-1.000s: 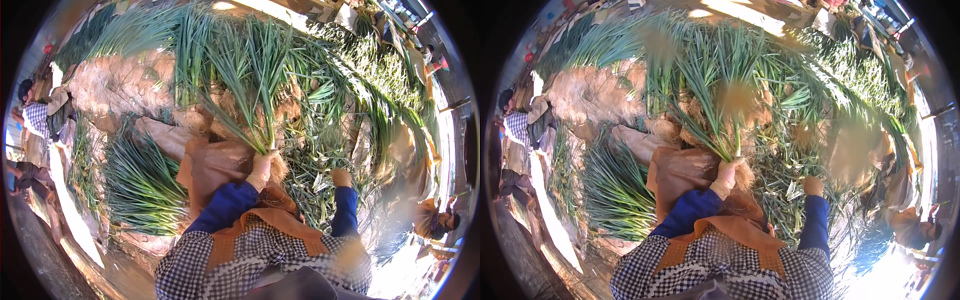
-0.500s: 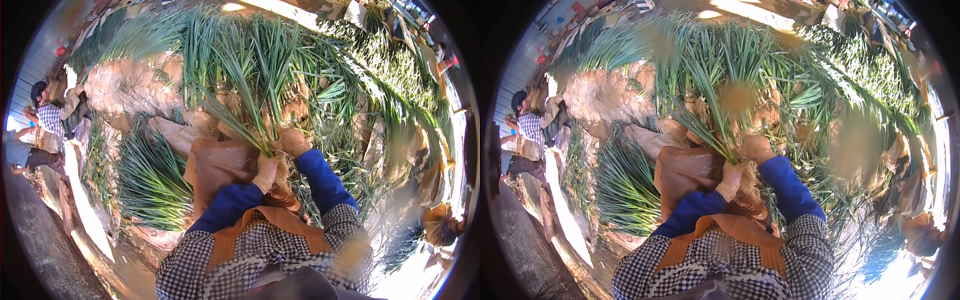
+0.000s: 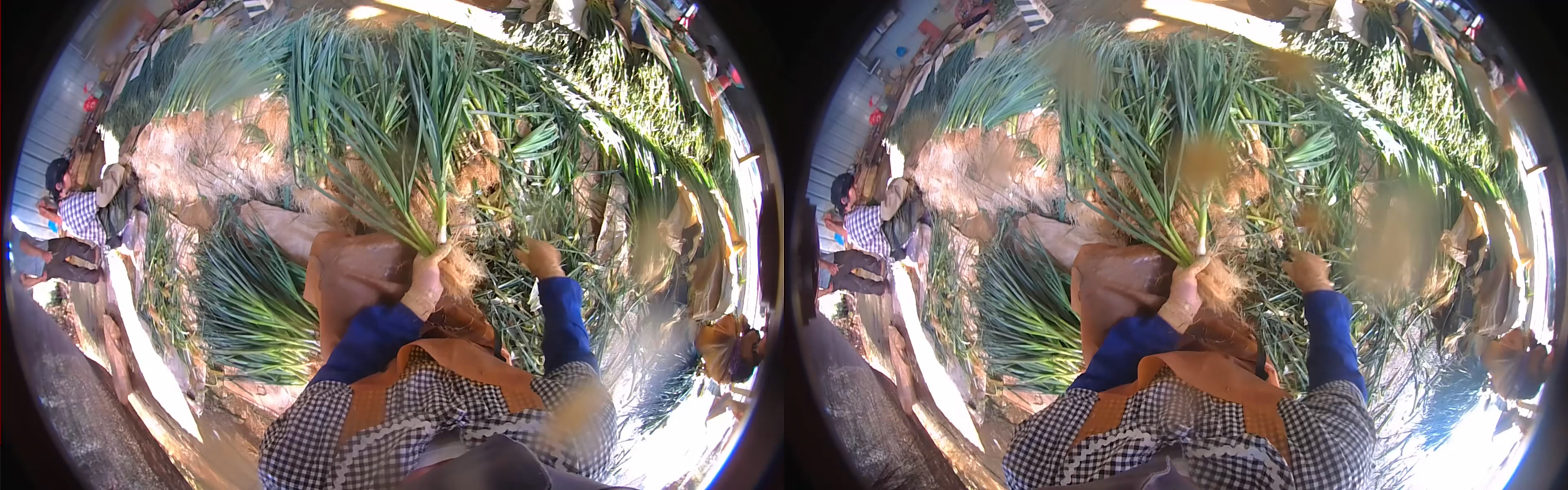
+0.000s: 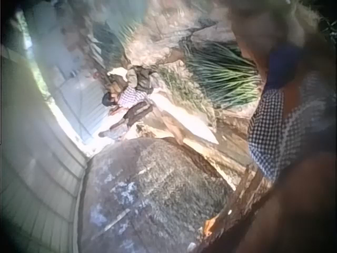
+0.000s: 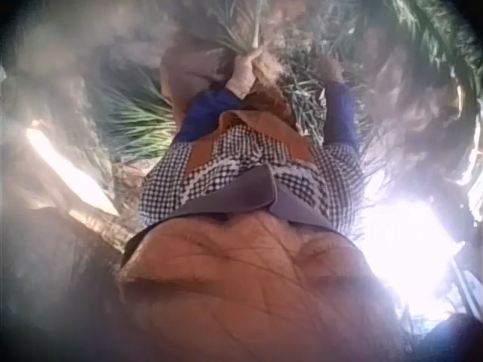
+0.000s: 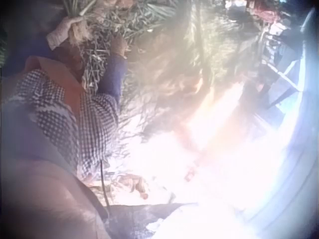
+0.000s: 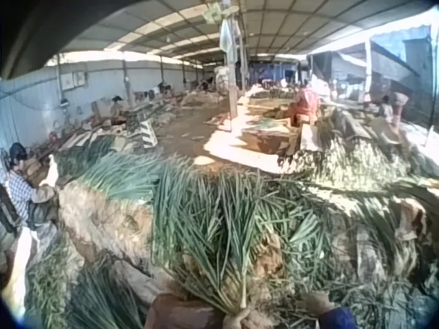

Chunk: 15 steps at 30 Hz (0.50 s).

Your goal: The person peels dry outer layers from bundles of green scallions by hand, gathering the stalks and placing the cleaned bundles on the floor.

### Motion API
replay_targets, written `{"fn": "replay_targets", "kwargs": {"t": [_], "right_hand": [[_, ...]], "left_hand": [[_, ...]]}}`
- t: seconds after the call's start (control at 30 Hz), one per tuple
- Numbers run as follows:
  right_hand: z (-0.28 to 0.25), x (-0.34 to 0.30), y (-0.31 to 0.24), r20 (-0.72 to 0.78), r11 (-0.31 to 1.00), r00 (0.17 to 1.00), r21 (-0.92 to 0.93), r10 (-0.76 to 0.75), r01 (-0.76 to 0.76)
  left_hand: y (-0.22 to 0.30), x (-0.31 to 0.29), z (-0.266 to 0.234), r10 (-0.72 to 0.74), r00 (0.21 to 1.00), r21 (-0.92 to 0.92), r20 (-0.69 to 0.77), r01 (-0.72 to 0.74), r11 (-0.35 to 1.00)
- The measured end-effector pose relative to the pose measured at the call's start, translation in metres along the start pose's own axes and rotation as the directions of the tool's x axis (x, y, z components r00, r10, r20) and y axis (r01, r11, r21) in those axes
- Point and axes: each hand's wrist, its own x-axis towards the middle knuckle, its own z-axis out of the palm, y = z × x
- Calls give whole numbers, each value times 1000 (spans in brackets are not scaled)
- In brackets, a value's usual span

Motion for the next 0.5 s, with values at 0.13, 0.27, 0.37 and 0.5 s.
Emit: {"fn": "replay_targets", "kwargs": {"t": [0.13, 0.27, 0.37, 0.5], "right_hand": [[11, 52, -74, -53, 396, 833, 861, -551, 317], [32, 61, -138, -7, -437, 860, 863, -510, -253], [41, 71, -145, -185, -7, 952, 982, -243, 189], [64, 65, -147, -180, -109, 981, 979, -73, 172]], "left_hand": [[5, -7, -4, 19, 1000, -150, -10, -20, 989], [12, -13, -17, 23, 978, -285, 205, 37, 958], [19, -20, -13, -109, 994, -260, 22, 110, 959], [6, -15, -20, -152, 987, -6, -57, 152, 988]]}}
